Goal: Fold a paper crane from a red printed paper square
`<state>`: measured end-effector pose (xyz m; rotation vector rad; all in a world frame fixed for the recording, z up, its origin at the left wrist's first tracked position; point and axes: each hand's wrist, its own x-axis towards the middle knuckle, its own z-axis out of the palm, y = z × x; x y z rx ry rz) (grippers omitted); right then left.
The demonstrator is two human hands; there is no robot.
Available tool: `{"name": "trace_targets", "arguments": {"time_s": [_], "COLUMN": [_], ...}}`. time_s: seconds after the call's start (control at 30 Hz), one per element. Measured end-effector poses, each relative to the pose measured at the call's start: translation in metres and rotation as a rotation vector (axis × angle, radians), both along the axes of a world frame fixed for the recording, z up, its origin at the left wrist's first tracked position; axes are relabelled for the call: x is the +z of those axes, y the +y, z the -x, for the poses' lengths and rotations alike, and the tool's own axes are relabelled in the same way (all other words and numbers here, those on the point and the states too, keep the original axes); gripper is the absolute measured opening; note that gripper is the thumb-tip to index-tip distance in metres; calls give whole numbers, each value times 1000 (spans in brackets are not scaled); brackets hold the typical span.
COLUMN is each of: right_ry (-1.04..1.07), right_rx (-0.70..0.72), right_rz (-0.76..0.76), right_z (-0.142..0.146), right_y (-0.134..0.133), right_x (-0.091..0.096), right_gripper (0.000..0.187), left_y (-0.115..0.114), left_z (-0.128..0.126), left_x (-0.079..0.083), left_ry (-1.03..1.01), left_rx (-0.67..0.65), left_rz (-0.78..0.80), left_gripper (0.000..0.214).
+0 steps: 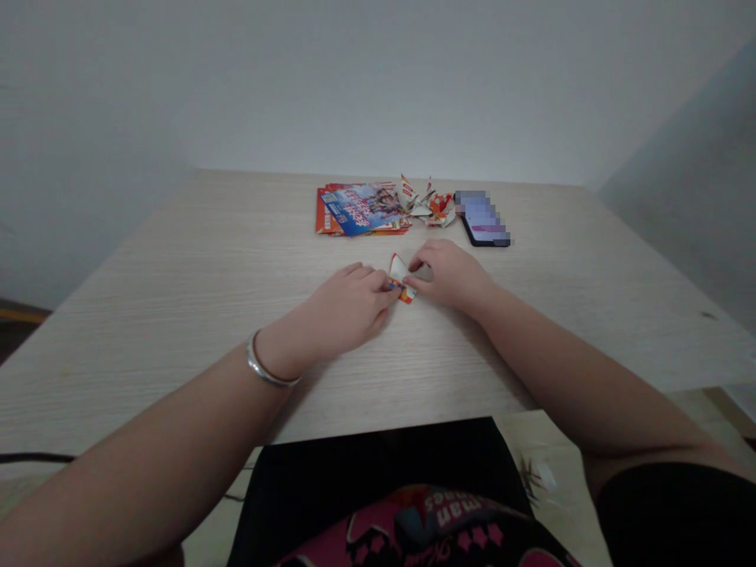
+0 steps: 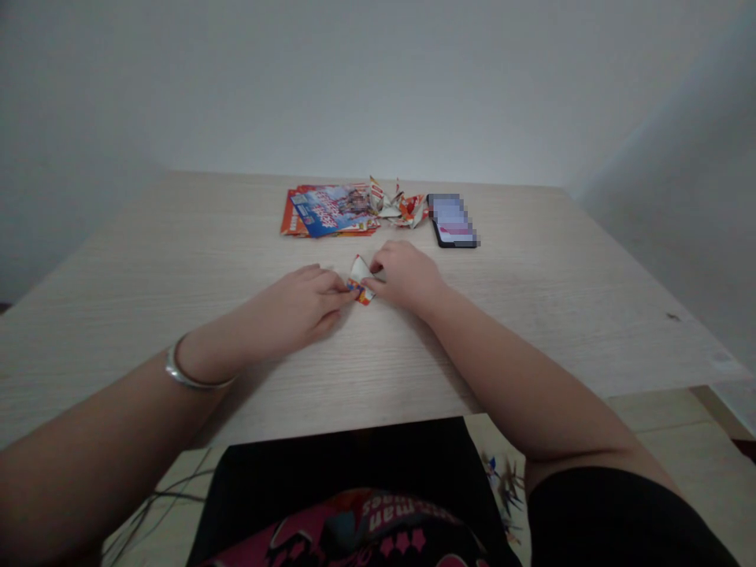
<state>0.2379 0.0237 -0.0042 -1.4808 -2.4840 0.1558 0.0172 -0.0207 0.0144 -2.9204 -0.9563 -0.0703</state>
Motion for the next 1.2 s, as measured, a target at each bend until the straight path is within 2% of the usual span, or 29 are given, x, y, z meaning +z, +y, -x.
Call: {"name": "trace_targets", "arguments": {"time_s": [0.23, 0.33, 0.43, 0.53, 0.67, 0.77, 1.03, 1.2], "right_ry": [-27, -66, -90, -111, -115, -164, -338, -231], "right_rx": [68, 73, 31, 37, 119, 116, 224, 199], "right_rz": [73, 69, 3, -14, 0, -20, -14, 15], "right_z": [-1, 2, 3, 4, 3, 3, 6, 7], "right_y": [-2, -4, -10, -16, -18, -16, -18, -15], "right_x": [3, 4, 10, 15, 16, 16, 25, 20], "right_gripper": [34, 34, 29, 19, 31, 29, 27, 26], "left_y": [1, 5, 11, 16, 22, 27, 26, 25], "left_z": [4, 8, 10, 11, 15, 17, 10, 8], "left_x": [-6, -12, -16, -18, -24, -28, -13, -11], "left_ry": [22, 41, 56, 28, -69, -131, -117, -171], "left_rx": [32, 30, 101, 88, 55, 65, 173, 251], "left_rz": [48, 124, 153, 148, 101, 106, 46, 81], "left_gripper": [37, 46, 55, 62, 54, 49, 41, 31]}}
